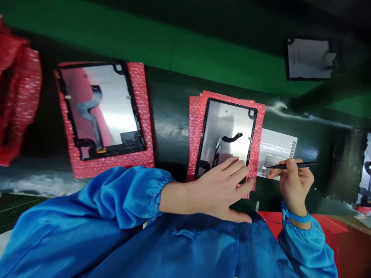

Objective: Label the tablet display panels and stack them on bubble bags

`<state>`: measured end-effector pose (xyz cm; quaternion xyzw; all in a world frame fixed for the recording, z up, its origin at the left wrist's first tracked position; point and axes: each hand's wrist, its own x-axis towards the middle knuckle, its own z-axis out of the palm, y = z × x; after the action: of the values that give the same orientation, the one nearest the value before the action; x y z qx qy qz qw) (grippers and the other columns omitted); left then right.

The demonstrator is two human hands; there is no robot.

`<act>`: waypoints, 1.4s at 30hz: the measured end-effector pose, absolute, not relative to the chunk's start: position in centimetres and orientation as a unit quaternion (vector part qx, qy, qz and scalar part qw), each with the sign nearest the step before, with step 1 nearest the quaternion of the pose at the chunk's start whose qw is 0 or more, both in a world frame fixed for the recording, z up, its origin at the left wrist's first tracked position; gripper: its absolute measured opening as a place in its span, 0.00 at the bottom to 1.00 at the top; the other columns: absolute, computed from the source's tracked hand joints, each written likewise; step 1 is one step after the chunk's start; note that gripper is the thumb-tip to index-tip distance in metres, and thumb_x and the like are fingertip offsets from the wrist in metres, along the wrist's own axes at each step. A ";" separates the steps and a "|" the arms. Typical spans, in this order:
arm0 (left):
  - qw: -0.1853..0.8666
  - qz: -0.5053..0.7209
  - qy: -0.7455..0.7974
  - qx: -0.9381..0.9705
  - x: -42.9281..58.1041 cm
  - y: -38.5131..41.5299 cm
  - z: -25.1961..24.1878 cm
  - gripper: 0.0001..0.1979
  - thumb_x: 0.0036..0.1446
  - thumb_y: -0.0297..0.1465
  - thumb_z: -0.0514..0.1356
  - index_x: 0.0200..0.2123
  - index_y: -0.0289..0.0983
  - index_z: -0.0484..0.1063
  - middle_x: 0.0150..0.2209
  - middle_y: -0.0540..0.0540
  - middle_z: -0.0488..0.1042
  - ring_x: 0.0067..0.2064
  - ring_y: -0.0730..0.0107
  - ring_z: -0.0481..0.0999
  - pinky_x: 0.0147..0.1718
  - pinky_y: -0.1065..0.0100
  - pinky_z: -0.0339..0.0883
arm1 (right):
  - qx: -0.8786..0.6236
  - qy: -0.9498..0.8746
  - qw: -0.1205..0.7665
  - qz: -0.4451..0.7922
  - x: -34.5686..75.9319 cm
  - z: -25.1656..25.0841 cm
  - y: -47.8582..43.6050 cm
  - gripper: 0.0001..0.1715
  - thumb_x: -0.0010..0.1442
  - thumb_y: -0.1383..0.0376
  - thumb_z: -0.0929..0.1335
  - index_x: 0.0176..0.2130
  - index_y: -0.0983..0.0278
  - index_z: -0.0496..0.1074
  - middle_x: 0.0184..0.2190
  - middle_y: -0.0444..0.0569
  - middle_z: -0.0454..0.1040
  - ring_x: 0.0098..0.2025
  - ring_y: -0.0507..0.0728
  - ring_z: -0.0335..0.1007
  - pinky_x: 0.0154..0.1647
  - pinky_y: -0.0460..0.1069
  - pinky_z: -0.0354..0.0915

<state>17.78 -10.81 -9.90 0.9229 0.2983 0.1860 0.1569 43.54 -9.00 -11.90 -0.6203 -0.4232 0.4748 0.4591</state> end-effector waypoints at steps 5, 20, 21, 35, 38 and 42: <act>0.094 0.102 0.351 0.926 14.0 -9.9 -9.2 0.31 0.72 0.54 0.55 0.48 0.29 0.79 0.24 0.45 0.77 0.27 0.60 0.77 0.54 0.53 0.71 | -0.574 -0.466 0.482 0.470 36.2 -10.1 -5.3 0.17 0.69 0.50 0.75 0.36 0.60 0.76 0.23 0.43 0.82 0.21 0.59 0.82 0.23 0.52 0.80; 0.140 0.037 0.344 0.928 12.4 -6.6 -12.0 0.53 0.54 0.68 0.65 0.66 0.29 0.73 0.23 0.45 0.81 0.24 0.56 0.80 0.64 0.47 0.59 | -0.588 -0.507 0.386 0.498 27.9 -13.1 -0.5 0.20 0.67 0.48 0.74 0.37 0.62 0.78 0.25 0.46 0.83 0.24 0.58 0.84 0.24 0.49 0.80; 0.142 0.037 0.344 0.927 12.4 -6.6 -11.9 0.53 0.54 0.68 0.65 0.65 0.29 0.74 0.23 0.45 0.81 0.24 0.56 0.79 0.64 0.47 0.59 | -0.591 -0.509 0.384 0.495 27.8 -13.0 -0.5 0.21 0.67 0.48 0.74 0.37 0.62 0.78 0.25 0.46 0.83 0.24 0.58 0.84 0.24 0.49 0.80; 0.128 0.051 0.348 0.927 12.1 -6.2 -11.3 0.51 0.51 0.69 0.66 0.57 0.28 0.78 0.25 0.44 0.82 0.25 0.56 0.80 0.61 0.47 0.64 | -0.599 -0.520 0.362 0.490 27.5 -12.6 -0.8 0.20 0.69 0.49 0.74 0.39 0.63 0.80 0.26 0.46 0.84 0.24 0.56 0.83 0.28 0.49 0.81; 0.122 0.050 0.351 0.927 11.8 -5.9 -11.3 0.51 0.51 0.71 0.64 0.55 0.29 0.79 0.24 0.44 0.82 0.24 0.55 0.80 0.65 0.44 0.62 | -0.601 -0.519 0.360 0.489 27.5 -12.6 -0.9 0.21 0.69 0.48 0.74 0.40 0.63 0.80 0.26 0.45 0.83 0.24 0.55 0.83 0.28 0.49 0.81; 0.129 0.052 0.347 0.927 11.7 -5.5 -11.4 0.48 0.58 0.71 0.55 0.50 0.31 0.81 0.23 0.44 0.81 0.23 0.56 0.79 0.63 0.45 0.63 | -0.606 -0.516 0.352 0.492 27.4 -12.9 -0.8 0.21 0.68 0.48 0.74 0.41 0.64 0.81 0.24 0.44 0.83 0.24 0.55 0.83 0.28 0.48 0.81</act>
<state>11.72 -5.55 -11.45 0.9274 0.3473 0.0523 0.1289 27.45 -0.80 -12.86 -0.6057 -0.5164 0.4922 0.3525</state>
